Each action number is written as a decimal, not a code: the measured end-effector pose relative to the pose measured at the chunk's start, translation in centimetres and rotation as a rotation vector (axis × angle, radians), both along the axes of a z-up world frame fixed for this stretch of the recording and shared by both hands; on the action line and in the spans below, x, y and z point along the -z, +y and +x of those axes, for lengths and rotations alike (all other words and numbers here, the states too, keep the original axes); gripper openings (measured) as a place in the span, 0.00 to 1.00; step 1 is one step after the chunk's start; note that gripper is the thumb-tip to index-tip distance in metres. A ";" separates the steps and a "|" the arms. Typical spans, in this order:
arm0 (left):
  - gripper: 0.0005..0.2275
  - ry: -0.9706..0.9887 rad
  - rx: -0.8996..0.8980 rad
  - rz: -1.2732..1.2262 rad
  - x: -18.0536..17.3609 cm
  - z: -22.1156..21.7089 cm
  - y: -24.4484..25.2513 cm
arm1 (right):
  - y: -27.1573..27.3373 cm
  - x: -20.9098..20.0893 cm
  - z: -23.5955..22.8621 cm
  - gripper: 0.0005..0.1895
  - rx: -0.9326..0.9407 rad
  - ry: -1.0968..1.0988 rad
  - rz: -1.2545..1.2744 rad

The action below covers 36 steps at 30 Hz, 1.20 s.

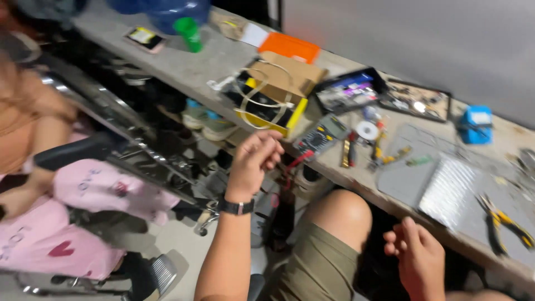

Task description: Repairing a smartphone by inspecting components, testing with a multimeter, and using hand tools to manipulate internal parts.

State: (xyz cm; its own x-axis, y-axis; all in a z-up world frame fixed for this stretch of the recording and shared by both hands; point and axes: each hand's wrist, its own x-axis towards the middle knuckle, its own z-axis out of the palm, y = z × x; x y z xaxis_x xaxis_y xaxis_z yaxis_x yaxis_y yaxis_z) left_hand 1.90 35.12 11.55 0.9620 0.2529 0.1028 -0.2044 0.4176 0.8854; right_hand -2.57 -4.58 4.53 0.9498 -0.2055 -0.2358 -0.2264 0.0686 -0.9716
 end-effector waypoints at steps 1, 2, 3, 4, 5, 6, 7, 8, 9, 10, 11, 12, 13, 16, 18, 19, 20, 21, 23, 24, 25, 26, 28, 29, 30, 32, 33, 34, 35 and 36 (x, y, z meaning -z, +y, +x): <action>0.11 -0.014 -0.035 0.004 0.1 1.6 2.6 | 0.9 -0.2 0.3 0.23 -0.035 -0.014 0.004; 0.08 -0.013 -0.272 0.085 0.2 3.2 5.2 | 1.7 -0.3 0.6 0.21 -0.008 -0.025 0.024; 0.05 -0.003 -0.501 0.163 0.4 4.7 7.6 | 2.2 -0.3 0.5 0.20 0.029 -0.031 0.043; 0.05 -0.012 -0.527 0.163 1.7 6.9 10.3 | 3.4 -1.0 0.6 0.20 0.004 -0.040 0.046; 0.06 0.120 -0.619 0.486 2.9 9.3 12.9 | 4.4 -1.7 0.5 0.18 -0.021 -0.087 0.010; 0.08 0.260 -0.703 0.808 4.0 11.8 15.5 | 5.3 -2.4 0.4 0.16 -0.046 -0.134 -0.025; 0.08 0.253 -0.713 0.809 3.7 13.3 16.5 | 6.0 -2.7 0.5 0.16 -0.052 -0.144 -0.019; 0.12 0.368 -0.632 0.961 3.4 14.8 17.4 | 6.6 -3.0 0.6 0.14 -0.053 -0.111 -0.070; 0.17 0.489 -0.532 1.110 3.4 16.3 17.8 | 6.9 -3.2 0.3 0.11 -0.046 -0.069 -0.124; 0.17 0.486 -0.531 1.111 3.5 17.4 18.5 | 7.2 -2.5 0.1 0.11 -0.044 -0.070 -0.123; 0.19 0.530 -0.467 1.188 3.7 18.5 19.0 | 7.4 -1.8 -0.2 0.11 -0.031 -0.105 -0.081; 0.21 0.573 -0.401 1.264 3.8 19.7 19.4 | 7.6 -1.2 -0.5 0.10 -0.019 -0.140 -0.040; 0.21 0.566 -0.398 1.266 4.2 20.9 20.0 | 8.4 -1.5 -0.9 0.10 -0.013 -0.143 -0.039; 0.20 0.585 -0.239 1.472 3.2 22.7 20.0 | 9.3 -1.9 -1.6 0.08 0.132 -0.050 0.119; 0.22 0.823 -0.161 1.307 -0.7 21.1 18.4 | 8.5 -1.0 -1.2 0.10 0.132 0.046 -0.046; 0.22 0.824 -0.162 1.309 -0.5 21.4 18.5 | 7.9 0.3 -0.8 0.10 0.132 0.046 -0.043; 0.20 0.855 -0.142 1.298 -0.4 21.7 18.7 | 7.4 1.5 -0.5 0.10 0.135 0.039 -0.064; 0.19 0.885 -0.124 1.287 -0.4 22.0 18.8 | 6.9 2.7 0.0 0.11 0.136 0.030 -0.085; 0.19 0.875 -0.125 1.258 -0.1 22.2 18.8 | 6.5 4.8 0.4 0.10 0.138 -0.006 -0.085; 0.18 0.866 -0.123 1.228 0.0 22.3 18.7 | 6.2 5.9 0.6 0.10 0.142 -0.041 -0.088; 0.18 0.866 -0.125 1.229 -0.3 22.1 18.6 | 5.7 6.6 0.9 0.10 0.140 -0.042 -0.086; 0.24 0.875 -0.109 1.186 -0.7 21.9 18.4 | 5.1 7.4 1.1 0.11 0.108 -0.059 -0.064; 0.30 0.885 -0.091 1.144 0.6 22.6 19.0 | 4.7 7.6 1.1 0.11 0.078 -0.074 -0.043; 0.22 0.821 -0.139 1.150 2.1 23.6 19.8 | 4.9 7.1 1.1 0.11 0.080 -0.063 -0.057; 0.16 0.757 -0.187 1.155 3.6 24.6 20.7 | 5.0 6.5 1.0 0.11 0.082 -0.053 -0.072; 0.12 0.687 -0.261 1.004 3.2 23.9 21.6 | 4.9 5.5 1.1 0.11 0.084 -0.023 -0.124; 0.09 0.616 -0.332 0.854 3.0 23.6 22.0 | 4.8 5.1 1.1 0.10 0.086 0.007 -0.174; 0.09 0.615 -0.329 0.854 2.9 23.4 22.7 | 4.5 4.8 1.0 0.10 0.089 0.008 -0.175; 0.09 0.590 -0.394 0.761 2.7 23.1 23.5 | 4.4 4.5 0.9 0.11 0.079 0.025 -0.137; 0.10 0.564 -0.458 0.668 2.5 22.7 24.3 | 4.2 4.2 0.7 0.11 0.069 0.042 -0.099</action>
State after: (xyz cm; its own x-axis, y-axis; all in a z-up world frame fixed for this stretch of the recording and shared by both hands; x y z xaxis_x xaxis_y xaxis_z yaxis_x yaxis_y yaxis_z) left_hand 24.59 59.44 9.03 0.7374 0.6703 -0.0839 0.3035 -0.2177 0.9276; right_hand -1.89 -0.39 0.35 0.9223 -0.2943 -0.2504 -0.2651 -0.0107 -0.9642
